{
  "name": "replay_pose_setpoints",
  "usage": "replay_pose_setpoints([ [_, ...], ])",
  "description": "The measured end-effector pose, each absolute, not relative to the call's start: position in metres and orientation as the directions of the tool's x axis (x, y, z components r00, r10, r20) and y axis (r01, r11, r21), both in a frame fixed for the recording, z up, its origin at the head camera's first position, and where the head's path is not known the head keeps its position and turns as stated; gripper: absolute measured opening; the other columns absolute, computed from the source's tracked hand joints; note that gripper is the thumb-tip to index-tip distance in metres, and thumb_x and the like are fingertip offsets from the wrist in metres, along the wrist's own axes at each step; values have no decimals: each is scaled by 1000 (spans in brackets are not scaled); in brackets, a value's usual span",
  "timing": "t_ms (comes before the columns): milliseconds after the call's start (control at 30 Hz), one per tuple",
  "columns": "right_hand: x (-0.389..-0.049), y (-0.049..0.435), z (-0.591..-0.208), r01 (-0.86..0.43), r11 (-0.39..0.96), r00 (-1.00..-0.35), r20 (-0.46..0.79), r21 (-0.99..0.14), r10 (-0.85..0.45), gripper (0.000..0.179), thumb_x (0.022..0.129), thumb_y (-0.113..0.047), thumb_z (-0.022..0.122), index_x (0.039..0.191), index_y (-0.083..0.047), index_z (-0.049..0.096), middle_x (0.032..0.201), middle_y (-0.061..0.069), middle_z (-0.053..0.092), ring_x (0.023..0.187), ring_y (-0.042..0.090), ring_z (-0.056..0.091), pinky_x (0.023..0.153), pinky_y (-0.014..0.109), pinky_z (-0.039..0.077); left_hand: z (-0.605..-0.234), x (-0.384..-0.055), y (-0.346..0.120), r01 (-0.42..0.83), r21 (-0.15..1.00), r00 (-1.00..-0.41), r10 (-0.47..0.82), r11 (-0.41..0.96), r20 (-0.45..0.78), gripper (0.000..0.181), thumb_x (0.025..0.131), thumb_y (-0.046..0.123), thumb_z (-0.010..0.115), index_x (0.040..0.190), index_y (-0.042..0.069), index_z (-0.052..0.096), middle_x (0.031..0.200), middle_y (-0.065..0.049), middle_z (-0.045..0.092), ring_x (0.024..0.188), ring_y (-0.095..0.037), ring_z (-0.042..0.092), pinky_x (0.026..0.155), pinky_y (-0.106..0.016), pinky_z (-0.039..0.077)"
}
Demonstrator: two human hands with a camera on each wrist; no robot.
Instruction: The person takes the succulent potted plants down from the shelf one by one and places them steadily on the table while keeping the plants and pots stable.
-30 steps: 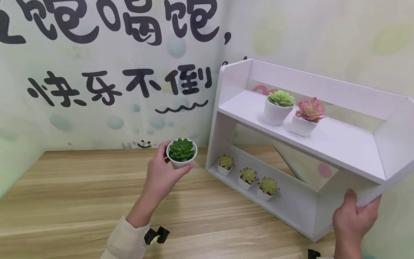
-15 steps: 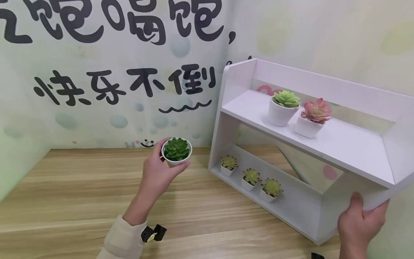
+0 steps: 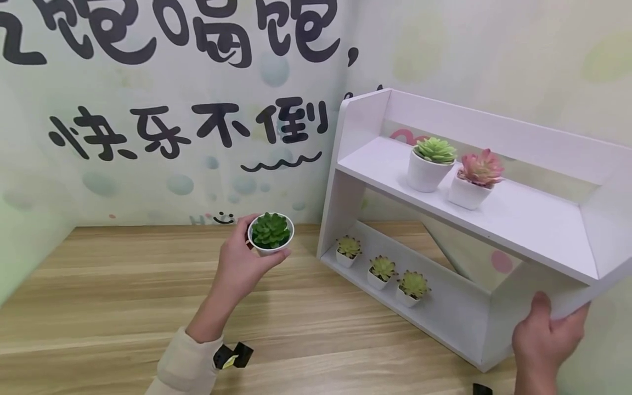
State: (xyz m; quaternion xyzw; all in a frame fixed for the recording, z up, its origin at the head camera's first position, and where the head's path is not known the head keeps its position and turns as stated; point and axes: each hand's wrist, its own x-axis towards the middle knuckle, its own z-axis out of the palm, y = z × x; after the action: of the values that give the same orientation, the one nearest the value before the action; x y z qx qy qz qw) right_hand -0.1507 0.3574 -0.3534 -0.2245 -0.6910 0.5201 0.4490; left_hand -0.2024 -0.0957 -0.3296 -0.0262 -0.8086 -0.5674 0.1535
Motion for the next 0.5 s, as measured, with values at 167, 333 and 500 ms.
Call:
replay_pose_setpoints([
  [167,-151,356,-355,-155,380,-493,405,-912,770,50,100,-14,47,148,-29,46,133,-14,58,127,12,55,116,27,40,-331,-203,-95,210,913,-953,-134,350,271,82,75,16,89,143,6,45,140,-13,56,131,-30,55,109,-49,50],
  [333,-153,357,-355,-155,400,-488,422,-903,764,49,100,-15,48,147,-30,47,132,-13,59,125,10,56,114,28,43,-332,-202,-95,224,910,-940,-171,348,297,82,74,16,90,142,7,45,139,-13,58,131,-29,56,109,-48,50],
  [500,-153,356,-355,-158,399,-485,423,-903,766,49,100,-14,48,146,-29,47,133,-12,59,127,11,55,115,29,42,-332,-205,-96,214,908,-944,-164,360,288,81,75,16,89,142,5,45,140,-14,57,131,-29,55,110,-49,48],
])
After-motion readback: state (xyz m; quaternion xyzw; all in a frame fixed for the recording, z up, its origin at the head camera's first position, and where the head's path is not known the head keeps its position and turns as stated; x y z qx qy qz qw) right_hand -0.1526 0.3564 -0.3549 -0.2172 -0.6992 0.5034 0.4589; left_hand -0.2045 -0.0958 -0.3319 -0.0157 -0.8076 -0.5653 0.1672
